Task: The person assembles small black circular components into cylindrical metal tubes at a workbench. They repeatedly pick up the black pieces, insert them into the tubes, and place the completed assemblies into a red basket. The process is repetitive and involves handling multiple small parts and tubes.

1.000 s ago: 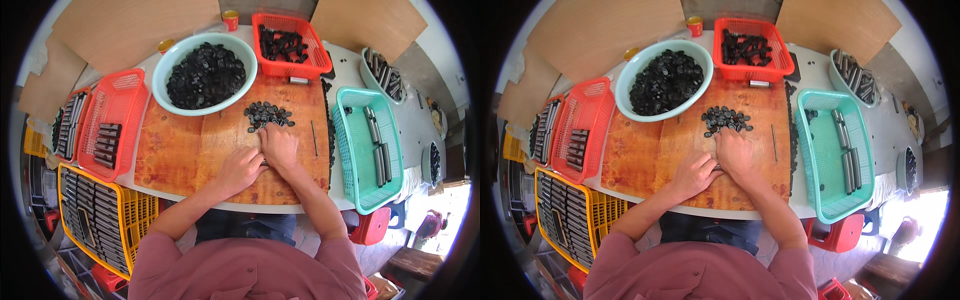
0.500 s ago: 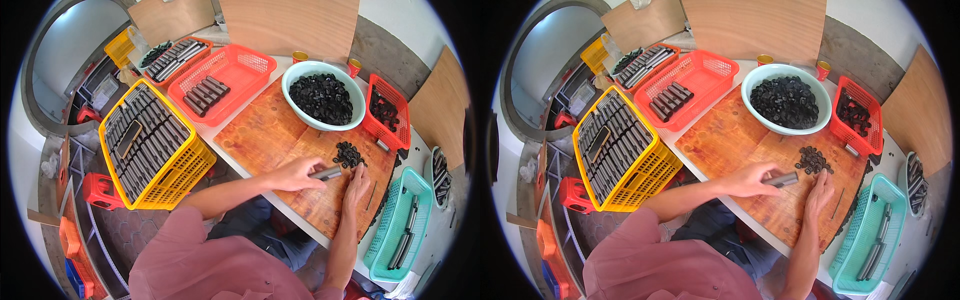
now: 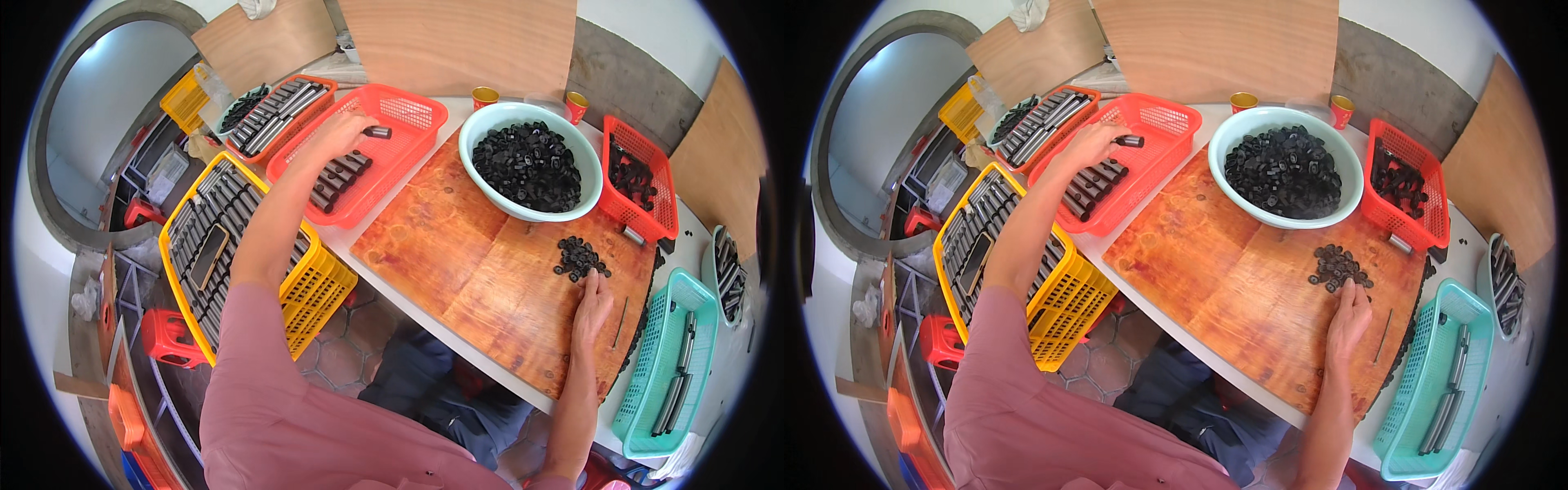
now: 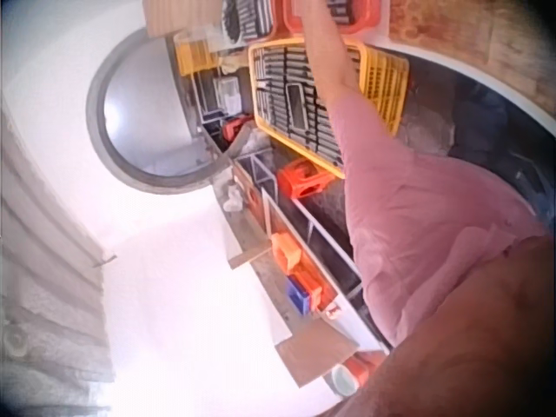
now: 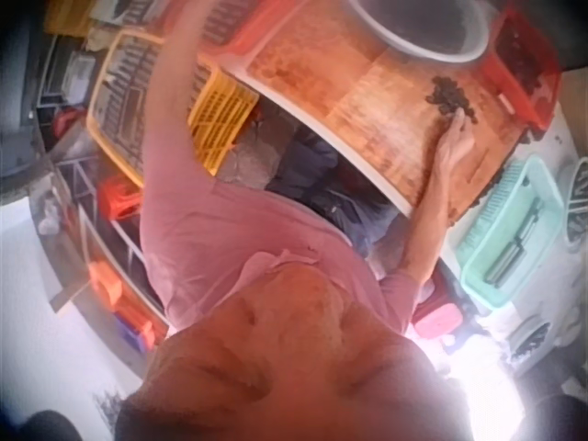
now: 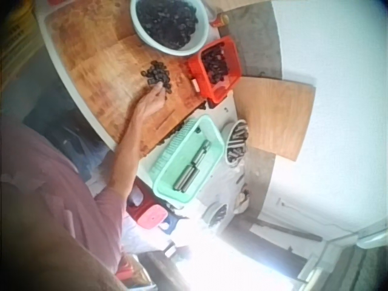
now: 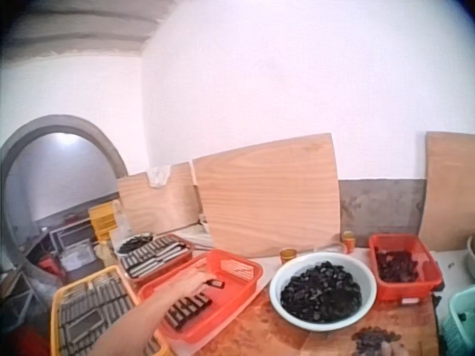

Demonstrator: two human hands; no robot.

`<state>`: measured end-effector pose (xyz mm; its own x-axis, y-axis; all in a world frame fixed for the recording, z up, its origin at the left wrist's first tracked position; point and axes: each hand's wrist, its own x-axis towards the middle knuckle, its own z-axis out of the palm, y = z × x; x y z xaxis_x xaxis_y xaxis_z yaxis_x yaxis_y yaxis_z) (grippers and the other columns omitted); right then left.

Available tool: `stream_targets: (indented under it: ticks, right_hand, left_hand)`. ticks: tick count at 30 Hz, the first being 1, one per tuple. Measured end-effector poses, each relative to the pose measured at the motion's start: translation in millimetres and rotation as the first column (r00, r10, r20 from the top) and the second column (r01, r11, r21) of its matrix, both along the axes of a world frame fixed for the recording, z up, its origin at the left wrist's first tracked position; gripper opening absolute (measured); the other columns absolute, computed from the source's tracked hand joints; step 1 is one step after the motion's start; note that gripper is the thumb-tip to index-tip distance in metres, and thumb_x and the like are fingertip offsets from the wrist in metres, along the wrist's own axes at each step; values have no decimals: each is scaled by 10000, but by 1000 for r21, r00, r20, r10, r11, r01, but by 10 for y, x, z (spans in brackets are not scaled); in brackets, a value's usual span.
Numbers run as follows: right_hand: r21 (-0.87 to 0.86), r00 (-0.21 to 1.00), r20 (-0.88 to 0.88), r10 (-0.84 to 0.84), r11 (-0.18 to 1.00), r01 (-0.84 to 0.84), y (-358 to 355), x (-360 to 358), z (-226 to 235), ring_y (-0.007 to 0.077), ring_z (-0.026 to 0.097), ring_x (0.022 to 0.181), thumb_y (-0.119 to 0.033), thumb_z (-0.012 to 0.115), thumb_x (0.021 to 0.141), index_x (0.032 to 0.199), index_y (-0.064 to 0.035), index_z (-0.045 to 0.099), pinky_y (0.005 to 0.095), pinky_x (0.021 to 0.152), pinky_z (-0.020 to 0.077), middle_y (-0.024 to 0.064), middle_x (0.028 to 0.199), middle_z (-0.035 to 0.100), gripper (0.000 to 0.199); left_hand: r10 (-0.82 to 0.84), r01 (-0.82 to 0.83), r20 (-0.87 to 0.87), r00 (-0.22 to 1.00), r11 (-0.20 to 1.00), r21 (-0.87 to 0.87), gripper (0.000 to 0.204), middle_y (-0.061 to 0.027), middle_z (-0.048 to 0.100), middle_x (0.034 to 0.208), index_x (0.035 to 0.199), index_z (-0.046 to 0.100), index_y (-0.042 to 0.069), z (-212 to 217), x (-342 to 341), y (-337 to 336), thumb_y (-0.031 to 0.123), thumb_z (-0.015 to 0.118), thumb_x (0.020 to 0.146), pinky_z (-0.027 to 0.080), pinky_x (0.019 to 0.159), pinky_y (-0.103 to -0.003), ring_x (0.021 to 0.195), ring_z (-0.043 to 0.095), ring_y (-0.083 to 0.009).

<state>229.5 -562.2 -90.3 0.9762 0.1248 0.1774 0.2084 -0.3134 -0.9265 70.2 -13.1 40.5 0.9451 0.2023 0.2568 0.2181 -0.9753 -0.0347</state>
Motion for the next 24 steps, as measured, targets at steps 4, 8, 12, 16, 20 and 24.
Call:
stream_targets:
  ticks: [4,8,12,16,20,24]
  right_hand:
    - [-20,1000,-1,-3,1000,3,14,-35,66,98,388,606,-285,557,1083,737,-12,564,316,562,322,6,627,433,441]
    - [-35,1000,-5,12,999,-12,10,-44,99,92,382,610,-265,568,1078,718,-19,524,309,557,308,-1,636,436,438]
    - [-26,1000,-22,5,1000,-5,25,-70,125,90,365,611,-256,579,1073,711,-23,500,306,555,292,-6,637,421,438]
    - [2,1000,-23,5,1000,-4,45,-70,99,92,343,613,-255,586,1070,709,-27,472,310,555,281,-6,638,398,442]
    - [-65,1000,-14,17,998,-18,36,-69,120,96,334,612,-243,593,1065,707,-32,448,320,556,281,-1,637,388,440]
    - [-93,1000,13,13,996,-12,14,-66,108,98,331,613,-234,599,1060,705,-32,439,328,555,282,3,637,379,438]
  left_hand:
    - [27,-9,-185,982,996,94,375,-165,736,1088,1136,757,145,-317,235,450,-32,660,820,552,907,-492,1065,692,-362]
    - [95,-93,-417,904,995,26,421,-171,737,1140,1148,764,153,-536,352,673,-56,614,816,546,941,-490,1101,685,-372]
    - [101,-128,-304,947,989,-72,524,-216,726,1162,1253,737,120,-697,313,771,-99,633,788,545,970,-460,1133,678,-377]
    - [59,-117,-329,942,981,-158,538,-239,705,1204,1256,728,103,-714,209,894,-102,543,794,522,1007,-468,1157,665,-402]
    - [30,-79,-307,951,986,-146,565,-241,701,1204,1251,731,92,-729,-10,900,-107,523,765,524,1005,-471,1144,665,-408]
    - [-30,0,-198,980,989,-150,560,-245,699,1202,1254,724,67,-706,-155,795,-101,505,766,521,1017,-469,1144,660,-411]
